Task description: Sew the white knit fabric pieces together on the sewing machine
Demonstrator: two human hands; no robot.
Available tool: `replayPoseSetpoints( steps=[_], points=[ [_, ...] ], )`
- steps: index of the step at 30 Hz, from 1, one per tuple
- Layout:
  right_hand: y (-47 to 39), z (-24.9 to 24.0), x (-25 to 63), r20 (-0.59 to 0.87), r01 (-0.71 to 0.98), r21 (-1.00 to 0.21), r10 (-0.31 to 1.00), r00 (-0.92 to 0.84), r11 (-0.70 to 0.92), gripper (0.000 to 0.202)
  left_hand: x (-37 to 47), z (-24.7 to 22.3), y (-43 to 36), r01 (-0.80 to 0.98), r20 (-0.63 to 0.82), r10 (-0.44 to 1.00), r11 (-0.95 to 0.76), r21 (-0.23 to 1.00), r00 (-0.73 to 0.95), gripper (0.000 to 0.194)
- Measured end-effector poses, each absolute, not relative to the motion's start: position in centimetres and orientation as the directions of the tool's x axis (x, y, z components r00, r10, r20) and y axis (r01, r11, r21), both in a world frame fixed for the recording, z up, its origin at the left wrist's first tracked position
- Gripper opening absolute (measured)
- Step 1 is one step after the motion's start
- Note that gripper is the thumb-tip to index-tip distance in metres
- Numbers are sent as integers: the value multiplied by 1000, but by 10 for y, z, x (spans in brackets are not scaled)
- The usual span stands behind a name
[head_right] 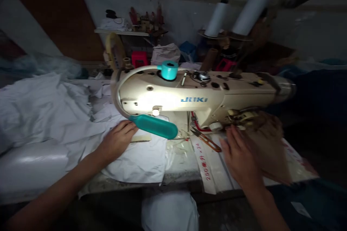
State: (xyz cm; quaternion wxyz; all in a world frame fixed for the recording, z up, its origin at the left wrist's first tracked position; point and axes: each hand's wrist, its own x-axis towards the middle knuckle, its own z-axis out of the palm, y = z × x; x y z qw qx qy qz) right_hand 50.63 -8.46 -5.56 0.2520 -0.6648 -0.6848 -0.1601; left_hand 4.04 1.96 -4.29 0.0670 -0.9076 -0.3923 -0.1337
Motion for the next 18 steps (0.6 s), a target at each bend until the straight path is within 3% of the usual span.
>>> replayPoseSetpoints(
  steps=[5,9,11,14,18],
  points=[
    [-83,-66,516,580,978,-128,812,-61,165,61,40,-48,16,745,301,709,-667,-7,637,51],
    [-91,-41,475,630,983,-181,769,106,12,65,40,-51,15,756,290,724,-655,3,626,53],
    [-96,-32,433,682,979,-205,714,160,-23,53,40,-51,15,755,284,725,-656,7,627,54],
    [-91,-27,357,625,926,-321,779,48,200,30,40,-49,17,751,277,723,-660,6,633,55],
    [-54,-29,279,513,764,-374,804,-302,526,52,39,-47,20,746,277,716,-666,-1,640,51]
  ],
)
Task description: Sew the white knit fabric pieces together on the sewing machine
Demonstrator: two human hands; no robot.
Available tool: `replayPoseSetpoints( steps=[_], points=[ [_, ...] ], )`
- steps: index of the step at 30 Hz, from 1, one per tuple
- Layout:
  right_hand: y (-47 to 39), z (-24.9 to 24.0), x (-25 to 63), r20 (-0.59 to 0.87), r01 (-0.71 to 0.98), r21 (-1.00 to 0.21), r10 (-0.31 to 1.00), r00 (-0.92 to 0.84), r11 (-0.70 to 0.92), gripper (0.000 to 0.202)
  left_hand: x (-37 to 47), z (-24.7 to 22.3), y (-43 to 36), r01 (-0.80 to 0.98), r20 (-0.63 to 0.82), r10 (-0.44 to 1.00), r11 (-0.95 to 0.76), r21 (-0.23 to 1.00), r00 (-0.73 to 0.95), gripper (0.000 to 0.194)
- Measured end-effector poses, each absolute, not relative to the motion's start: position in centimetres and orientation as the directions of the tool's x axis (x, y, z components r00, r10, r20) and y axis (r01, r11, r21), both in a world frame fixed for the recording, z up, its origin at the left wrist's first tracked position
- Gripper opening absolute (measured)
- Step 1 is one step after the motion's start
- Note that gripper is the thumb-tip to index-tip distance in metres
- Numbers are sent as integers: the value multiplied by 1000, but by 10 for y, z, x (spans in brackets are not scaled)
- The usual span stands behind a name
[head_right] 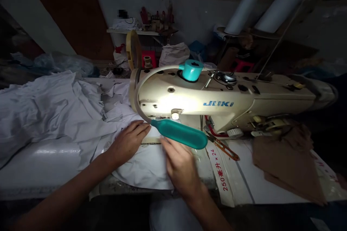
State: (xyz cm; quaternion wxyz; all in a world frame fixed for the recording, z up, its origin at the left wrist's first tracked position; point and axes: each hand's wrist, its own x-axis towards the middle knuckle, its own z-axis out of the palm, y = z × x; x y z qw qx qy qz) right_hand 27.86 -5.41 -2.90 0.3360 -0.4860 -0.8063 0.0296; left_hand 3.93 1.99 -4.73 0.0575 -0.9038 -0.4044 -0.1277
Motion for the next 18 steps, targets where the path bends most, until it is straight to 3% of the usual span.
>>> replayPoseSetpoints(
  steps=[3,6,10,18],
  points=[
    [-21,-32,268,352,793,-304,836,-421,528,66,38,-47,21,731,291,697,-683,-9,655,52],
    [-4,-34,280,241,860,-226,881,-406,458,53,37,-48,23,723,292,689,-691,-12,663,54],
    [-6,-31,284,220,898,-195,909,-353,396,46,36,-48,24,720,288,683,-694,-32,671,53],
    [-13,-32,257,208,855,-172,866,-455,490,55,35,-44,25,692,268,656,-719,-62,706,48]
  ],
)
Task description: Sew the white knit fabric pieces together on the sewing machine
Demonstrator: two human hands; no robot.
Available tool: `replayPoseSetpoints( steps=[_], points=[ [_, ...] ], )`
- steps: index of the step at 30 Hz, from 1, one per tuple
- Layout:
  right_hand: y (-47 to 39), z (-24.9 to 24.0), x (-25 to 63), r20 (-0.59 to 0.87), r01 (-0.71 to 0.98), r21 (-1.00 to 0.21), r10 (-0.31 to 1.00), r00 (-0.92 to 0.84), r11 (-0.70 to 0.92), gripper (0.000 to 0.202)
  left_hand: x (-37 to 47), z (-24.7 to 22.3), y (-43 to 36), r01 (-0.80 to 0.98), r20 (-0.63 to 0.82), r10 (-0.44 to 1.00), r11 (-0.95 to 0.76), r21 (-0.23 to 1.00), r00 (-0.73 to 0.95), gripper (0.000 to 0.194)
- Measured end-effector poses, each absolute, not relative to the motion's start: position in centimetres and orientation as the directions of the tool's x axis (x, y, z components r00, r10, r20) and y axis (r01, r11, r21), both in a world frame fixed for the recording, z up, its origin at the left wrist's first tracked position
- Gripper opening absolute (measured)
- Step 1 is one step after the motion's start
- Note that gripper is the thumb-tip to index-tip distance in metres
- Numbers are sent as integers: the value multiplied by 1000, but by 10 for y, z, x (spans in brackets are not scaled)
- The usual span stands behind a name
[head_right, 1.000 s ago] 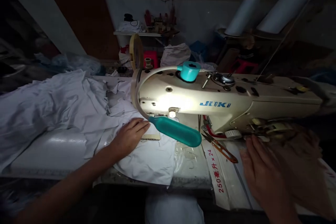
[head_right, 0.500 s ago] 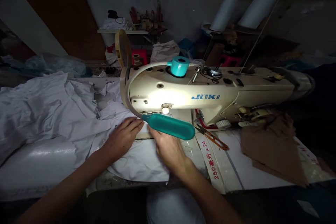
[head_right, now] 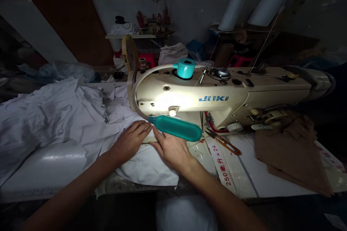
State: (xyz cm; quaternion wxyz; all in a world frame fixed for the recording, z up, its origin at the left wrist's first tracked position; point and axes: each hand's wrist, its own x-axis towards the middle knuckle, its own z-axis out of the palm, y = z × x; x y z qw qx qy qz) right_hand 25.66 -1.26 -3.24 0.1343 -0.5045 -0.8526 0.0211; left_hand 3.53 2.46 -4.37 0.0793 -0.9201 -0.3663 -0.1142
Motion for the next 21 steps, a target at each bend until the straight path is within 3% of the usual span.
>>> replayPoseSetpoints(
  steps=[11,21],
  points=[
    [-15,-34,253,205,881,-146,885,-419,451,55,33,-49,23,702,316,665,-712,-3,677,45],
    [-14,-38,254,205,897,-164,904,-375,409,53,35,-53,28,734,303,695,-679,-22,652,48]
  ],
)
